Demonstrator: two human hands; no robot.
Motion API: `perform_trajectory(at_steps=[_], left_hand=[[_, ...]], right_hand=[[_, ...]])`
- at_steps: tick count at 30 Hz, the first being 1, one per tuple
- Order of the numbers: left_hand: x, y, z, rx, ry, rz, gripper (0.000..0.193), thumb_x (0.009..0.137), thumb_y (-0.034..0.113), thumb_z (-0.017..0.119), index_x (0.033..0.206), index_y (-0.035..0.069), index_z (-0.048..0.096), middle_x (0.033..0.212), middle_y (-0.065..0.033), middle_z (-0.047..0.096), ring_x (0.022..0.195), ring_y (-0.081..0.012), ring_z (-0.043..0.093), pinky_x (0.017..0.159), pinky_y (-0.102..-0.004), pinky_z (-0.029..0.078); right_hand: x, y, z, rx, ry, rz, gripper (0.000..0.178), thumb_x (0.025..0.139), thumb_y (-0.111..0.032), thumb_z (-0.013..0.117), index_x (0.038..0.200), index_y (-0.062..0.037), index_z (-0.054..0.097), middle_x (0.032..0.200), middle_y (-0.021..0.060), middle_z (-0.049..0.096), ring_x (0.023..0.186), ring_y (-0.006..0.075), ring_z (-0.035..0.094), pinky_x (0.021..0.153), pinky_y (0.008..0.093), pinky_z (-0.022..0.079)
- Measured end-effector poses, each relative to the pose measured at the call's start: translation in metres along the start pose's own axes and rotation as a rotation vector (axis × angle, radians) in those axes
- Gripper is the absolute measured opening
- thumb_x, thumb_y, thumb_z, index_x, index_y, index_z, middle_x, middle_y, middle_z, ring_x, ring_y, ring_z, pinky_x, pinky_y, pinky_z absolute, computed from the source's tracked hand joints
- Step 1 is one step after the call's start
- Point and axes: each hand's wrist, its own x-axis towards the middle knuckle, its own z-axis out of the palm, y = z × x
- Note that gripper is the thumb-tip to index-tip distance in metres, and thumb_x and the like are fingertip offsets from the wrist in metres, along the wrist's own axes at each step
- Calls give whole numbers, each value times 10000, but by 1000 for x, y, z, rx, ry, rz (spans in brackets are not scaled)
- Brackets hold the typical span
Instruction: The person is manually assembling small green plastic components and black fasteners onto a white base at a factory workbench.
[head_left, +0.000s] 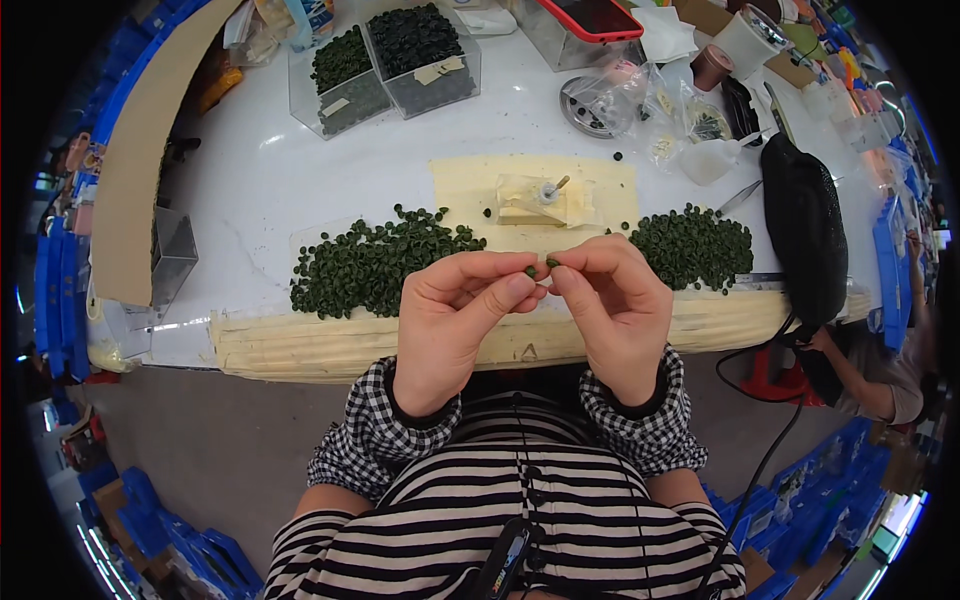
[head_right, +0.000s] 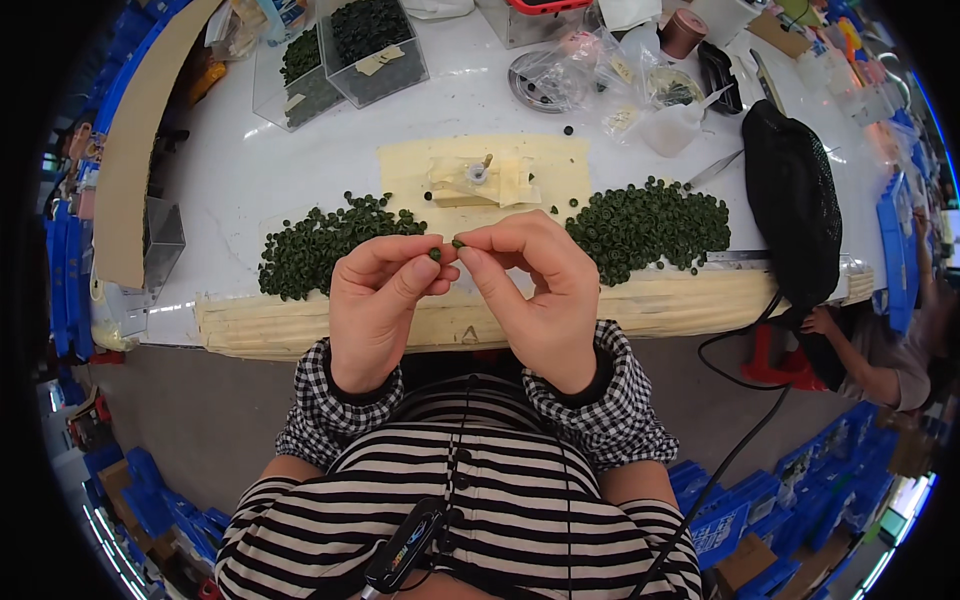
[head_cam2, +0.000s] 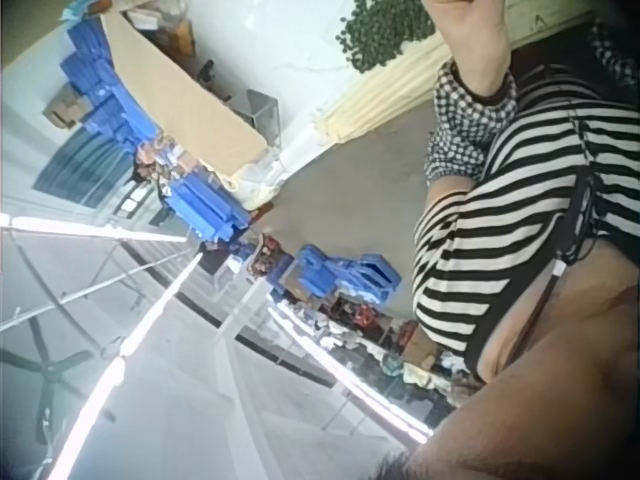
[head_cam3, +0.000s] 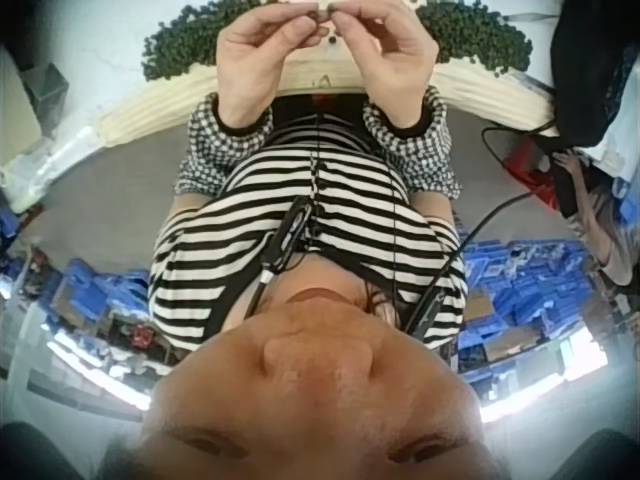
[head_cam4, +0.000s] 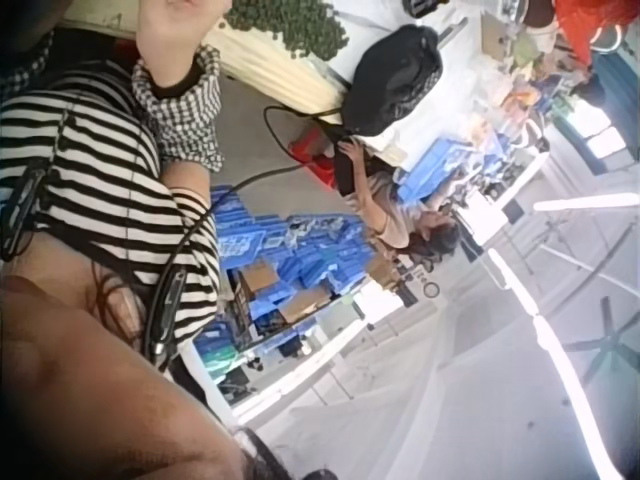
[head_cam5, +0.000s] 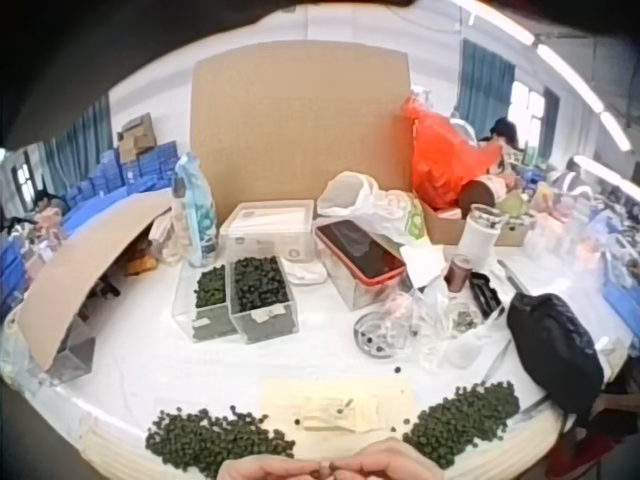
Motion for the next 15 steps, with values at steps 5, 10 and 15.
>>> perform_trajectory(at_steps=[5, 10, 15], left_hand=[[0, -2, 0, 90, 1, 57, 202, 883, -31, 652, 1084, -40, 674, 997, -130, 709, 863, -140, 672, 788, -241, 552], [-1, -3, 3, 153, 18, 103, 203, 878, -41, 656, 1080, -40, 680, 959, -114, 707, 849, -132, 667, 777, -233, 544], [-2, -3, 1, 217, 19, 156, 202, 870, -57, 659, 1069, -41, 686, 930, -103, 699, 844, -129, 660, 757, -225, 533]], right_hand=[[-1, 0, -2, 97, -40, 88, 126, 843, 40, 676, 968, 28, 681, 940, 74, 624, 850, 126, 629, 745, 236, 518], [0, -2, -1, -58, -16, -36, 137, 809, 50, 695, 943, 24, 698, 885, 80, 640, 796, 129, 636, 710, 236, 519], [-1, -6, 1, -198, 17, -150, 145, 778, 65, 709, 916, 19, 713, 838, 79, 652, 745, 132, 638, 661, 240, 513]])
